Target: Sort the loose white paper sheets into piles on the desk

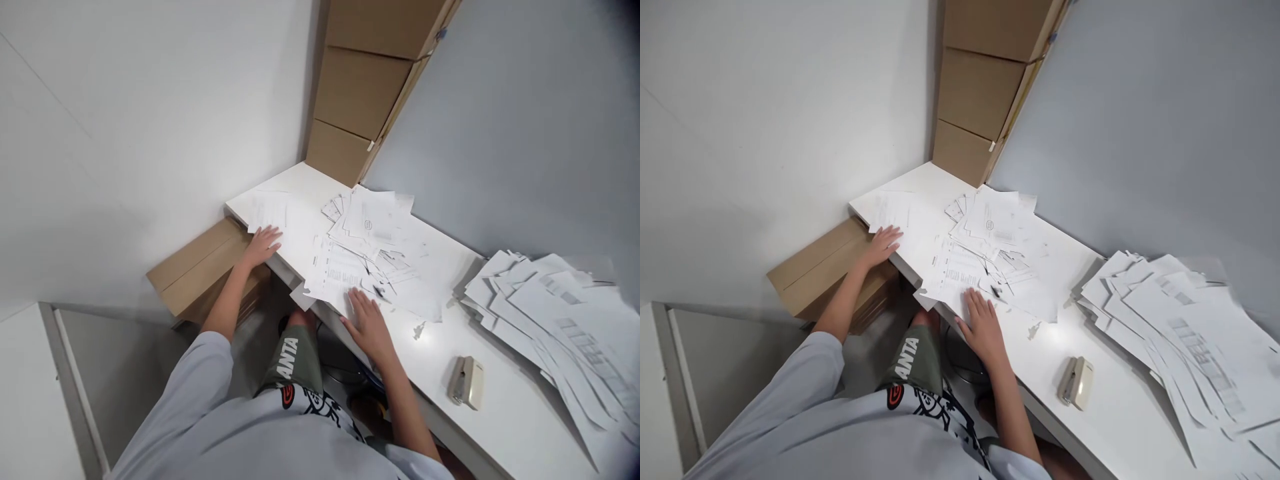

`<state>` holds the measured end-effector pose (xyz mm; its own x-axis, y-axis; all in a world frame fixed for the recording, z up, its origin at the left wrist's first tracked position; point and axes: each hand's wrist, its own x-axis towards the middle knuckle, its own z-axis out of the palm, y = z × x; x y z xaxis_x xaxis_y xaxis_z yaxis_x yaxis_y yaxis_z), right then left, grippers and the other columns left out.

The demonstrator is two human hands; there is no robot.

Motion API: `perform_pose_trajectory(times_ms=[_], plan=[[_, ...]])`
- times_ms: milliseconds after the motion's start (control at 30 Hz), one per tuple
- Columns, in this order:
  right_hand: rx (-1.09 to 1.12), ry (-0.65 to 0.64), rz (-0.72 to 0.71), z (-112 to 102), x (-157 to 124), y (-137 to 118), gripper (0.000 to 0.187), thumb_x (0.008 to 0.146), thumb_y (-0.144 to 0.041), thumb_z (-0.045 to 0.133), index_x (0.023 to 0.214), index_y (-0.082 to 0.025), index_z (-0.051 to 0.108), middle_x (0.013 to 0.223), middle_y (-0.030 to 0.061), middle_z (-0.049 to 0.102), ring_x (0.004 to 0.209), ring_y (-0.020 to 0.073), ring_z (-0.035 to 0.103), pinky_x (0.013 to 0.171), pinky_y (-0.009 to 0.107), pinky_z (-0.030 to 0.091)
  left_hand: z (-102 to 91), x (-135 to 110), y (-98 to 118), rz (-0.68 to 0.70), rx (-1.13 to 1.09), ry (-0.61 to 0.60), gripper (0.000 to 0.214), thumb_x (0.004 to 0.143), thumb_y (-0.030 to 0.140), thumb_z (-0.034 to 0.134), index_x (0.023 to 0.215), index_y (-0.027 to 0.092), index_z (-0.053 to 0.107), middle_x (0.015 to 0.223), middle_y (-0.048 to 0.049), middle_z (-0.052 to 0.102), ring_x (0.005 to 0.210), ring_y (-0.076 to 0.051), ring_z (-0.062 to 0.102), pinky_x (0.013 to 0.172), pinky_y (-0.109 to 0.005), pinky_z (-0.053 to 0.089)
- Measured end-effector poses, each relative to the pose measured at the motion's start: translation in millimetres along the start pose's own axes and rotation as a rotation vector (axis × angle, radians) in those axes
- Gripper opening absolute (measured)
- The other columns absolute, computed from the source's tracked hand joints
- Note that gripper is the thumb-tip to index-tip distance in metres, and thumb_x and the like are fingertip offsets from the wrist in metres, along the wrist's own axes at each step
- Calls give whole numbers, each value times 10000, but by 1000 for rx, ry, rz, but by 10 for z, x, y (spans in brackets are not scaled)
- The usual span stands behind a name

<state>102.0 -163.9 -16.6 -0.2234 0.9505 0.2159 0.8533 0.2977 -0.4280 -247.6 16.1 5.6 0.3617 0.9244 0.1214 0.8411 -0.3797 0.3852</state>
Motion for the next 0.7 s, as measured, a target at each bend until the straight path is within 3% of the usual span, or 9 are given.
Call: perform_pose_trajectory(times_ms=[100,200,300,433,567,700], plan=[[-144,26,83,226,-174,-24,615,966,-513,356,1482,-179,376,1532,136,391,1436,305,320,1171,567,196,96,-142,73,187,-3,-81,552,909,459,501,1400,207,487,1503,-90,455,1430,-228,334,1219,-448,112],[-209,84,181,253,-267,-34,655,956,-556,342,1483,-168,371,1538,131,382,1452,327,274,1176,603,110,201,-310,227,326,21,-92,641,825,455,628,1402,211,493,1545,-112,384,1445,-265,302,1221,-453,109],[-219,78,215,214,-233,-84,663,958,-549,334,1489,-152,363,1549,133,361,1458,329,255,1179,604,64,253,-361,314,266,60,-39,675,797,261,599,1442,150,432,1588,-140,290,1481,-297,221,1214,-492,119],[-191,76,246,199,-136,-151,673,953,-535,369,1503,-148,341,1555,139,347,1464,326,241,1181,592,37,281,-365,321,156,50,28,596,727,73,455,1308,152,561,1447,-115,518,1401,-264,398,1171,-473,260],[-164,69,280,161,-76,-185,668,951,-513,390,1506,-146,336,1576,121,304,1474,324,216,1185,575,11,263,-355,328,90,-48,250,356,766,143,459,1060,173,658,1205,-113,679,1198,-278,584,1066,-467,394],[-138,29,278,76,-12,-180,695,933,-508,441,1518,-154,314,1589,110,272,1478,320,211,1192,565,26,162,-206,470,-49,-239,656,224,814,224,494,989,162,619,1049,-124,686,1050,-265,634,970,-443,475]])
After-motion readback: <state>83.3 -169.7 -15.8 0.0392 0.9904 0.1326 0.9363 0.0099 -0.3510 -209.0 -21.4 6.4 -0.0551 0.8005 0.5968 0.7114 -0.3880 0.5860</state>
